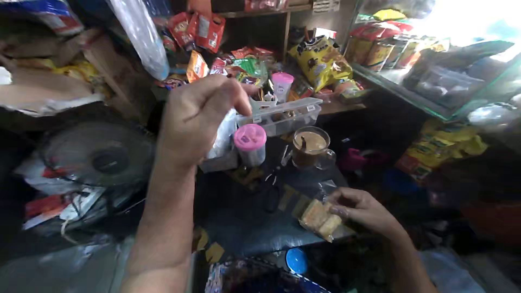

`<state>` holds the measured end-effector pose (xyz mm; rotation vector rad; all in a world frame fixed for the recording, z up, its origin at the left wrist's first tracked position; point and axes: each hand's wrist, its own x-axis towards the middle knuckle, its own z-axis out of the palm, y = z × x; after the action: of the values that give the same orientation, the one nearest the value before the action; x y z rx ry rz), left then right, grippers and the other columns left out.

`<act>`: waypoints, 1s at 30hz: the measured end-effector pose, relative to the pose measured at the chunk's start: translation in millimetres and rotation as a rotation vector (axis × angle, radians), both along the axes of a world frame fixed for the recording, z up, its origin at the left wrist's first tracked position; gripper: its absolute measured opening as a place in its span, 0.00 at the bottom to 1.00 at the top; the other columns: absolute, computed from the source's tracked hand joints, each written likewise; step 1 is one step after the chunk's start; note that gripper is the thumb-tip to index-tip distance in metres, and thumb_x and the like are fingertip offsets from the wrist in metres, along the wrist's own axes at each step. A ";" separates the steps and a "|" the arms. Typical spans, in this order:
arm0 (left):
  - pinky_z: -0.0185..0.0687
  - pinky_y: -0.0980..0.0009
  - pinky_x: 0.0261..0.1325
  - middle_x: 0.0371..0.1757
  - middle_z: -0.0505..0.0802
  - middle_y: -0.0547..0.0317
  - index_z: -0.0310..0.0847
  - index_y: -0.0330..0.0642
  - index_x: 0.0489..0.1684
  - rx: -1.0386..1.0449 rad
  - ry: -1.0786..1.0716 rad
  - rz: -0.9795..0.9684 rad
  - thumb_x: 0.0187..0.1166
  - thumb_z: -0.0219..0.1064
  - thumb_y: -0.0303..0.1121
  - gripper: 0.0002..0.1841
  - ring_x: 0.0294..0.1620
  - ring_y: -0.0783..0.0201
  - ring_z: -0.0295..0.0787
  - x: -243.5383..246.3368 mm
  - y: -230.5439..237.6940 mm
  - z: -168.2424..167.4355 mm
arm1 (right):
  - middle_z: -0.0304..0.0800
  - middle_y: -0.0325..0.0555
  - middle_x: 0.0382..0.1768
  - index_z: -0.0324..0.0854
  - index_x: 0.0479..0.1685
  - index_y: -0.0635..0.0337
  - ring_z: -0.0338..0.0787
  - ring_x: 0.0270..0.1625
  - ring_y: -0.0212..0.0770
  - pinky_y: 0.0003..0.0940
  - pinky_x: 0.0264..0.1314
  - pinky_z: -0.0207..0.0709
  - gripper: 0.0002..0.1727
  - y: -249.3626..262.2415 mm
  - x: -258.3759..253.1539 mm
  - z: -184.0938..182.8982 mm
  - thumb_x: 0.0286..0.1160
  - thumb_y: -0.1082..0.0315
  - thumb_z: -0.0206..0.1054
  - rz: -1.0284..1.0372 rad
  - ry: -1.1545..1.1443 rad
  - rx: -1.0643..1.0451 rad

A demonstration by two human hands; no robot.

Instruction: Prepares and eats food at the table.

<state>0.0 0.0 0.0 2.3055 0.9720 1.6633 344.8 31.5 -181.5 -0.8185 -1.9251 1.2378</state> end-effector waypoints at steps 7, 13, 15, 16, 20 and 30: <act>0.63 0.32 0.79 0.78 0.73 0.21 0.54 0.28 0.88 -0.777 0.379 0.762 0.80 0.71 0.42 0.41 0.80 0.26 0.69 -53.8 90.5 -65.9 | 0.90 0.21 0.33 0.89 0.41 0.51 0.86 0.34 0.16 0.14 0.39 0.82 0.07 4.0 2.8 -12.0 0.69 0.62 0.72 0.032 0.053 0.038; 0.74 0.29 0.66 0.69 0.83 0.26 0.44 0.44 0.95 -0.778 0.338 0.877 0.71 0.70 0.21 0.49 0.68 0.26 0.81 -70.3 102.0 -93.8 | 0.92 0.19 0.36 0.91 0.45 0.41 0.87 0.34 0.16 0.14 0.38 0.83 0.09 4.3 4.6 -16.7 0.71 0.53 0.74 0.046 0.080 0.093; 0.74 0.32 0.70 0.71 0.84 0.29 0.58 0.40 0.89 -0.753 0.237 0.843 0.78 0.62 0.19 0.35 0.71 0.30 0.82 -87.7 99.2 -89.4 | 0.92 0.18 0.37 0.91 0.45 0.38 0.87 0.35 0.15 0.13 0.38 0.82 0.08 2.9 4.6 -17.1 0.71 0.53 0.74 0.048 0.081 0.094; 0.73 0.36 0.74 0.72 0.83 0.30 0.65 0.36 0.85 -0.725 0.140 0.785 0.80 0.61 0.19 0.30 0.73 0.34 0.80 -99.3 97.9 -87.8 | 0.92 0.18 0.37 0.91 0.45 0.36 0.87 0.35 0.14 0.13 0.38 0.82 0.07 2.8 5.0 -17.1 0.72 0.52 0.74 0.048 0.077 0.093; 0.84 0.58 0.55 0.62 0.88 0.42 0.78 0.30 0.68 -0.628 -0.397 0.586 0.80 0.54 0.17 0.19 0.53 0.57 0.87 -131.0 94.7 -92.9 | 0.92 0.15 0.42 0.91 0.46 0.33 0.88 0.39 0.14 0.14 0.42 0.84 0.07 0.4 5.8 -13.6 0.72 0.55 0.75 0.050 0.059 0.066; 0.70 0.37 0.74 0.61 0.87 0.32 0.88 0.29 0.48 -0.937 0.550 0.802 0.83 0.60 0.59 0.33 0.69 0.37 0.82 -74.1 78.9 -78.4 | 0.91 0.11 0.50 0.90 0.53 0.31 0.88 0.49 0.14 0.15 0.53 0.84 0.10 5.7 10.4 -9.5 0.76 0.56 0.73 0.141 0.032 0.067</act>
<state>-74.1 78.9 -78.4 1.7419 2.3463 0.3599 355.2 37.2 -191.0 -0.6339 -2.0162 1.2531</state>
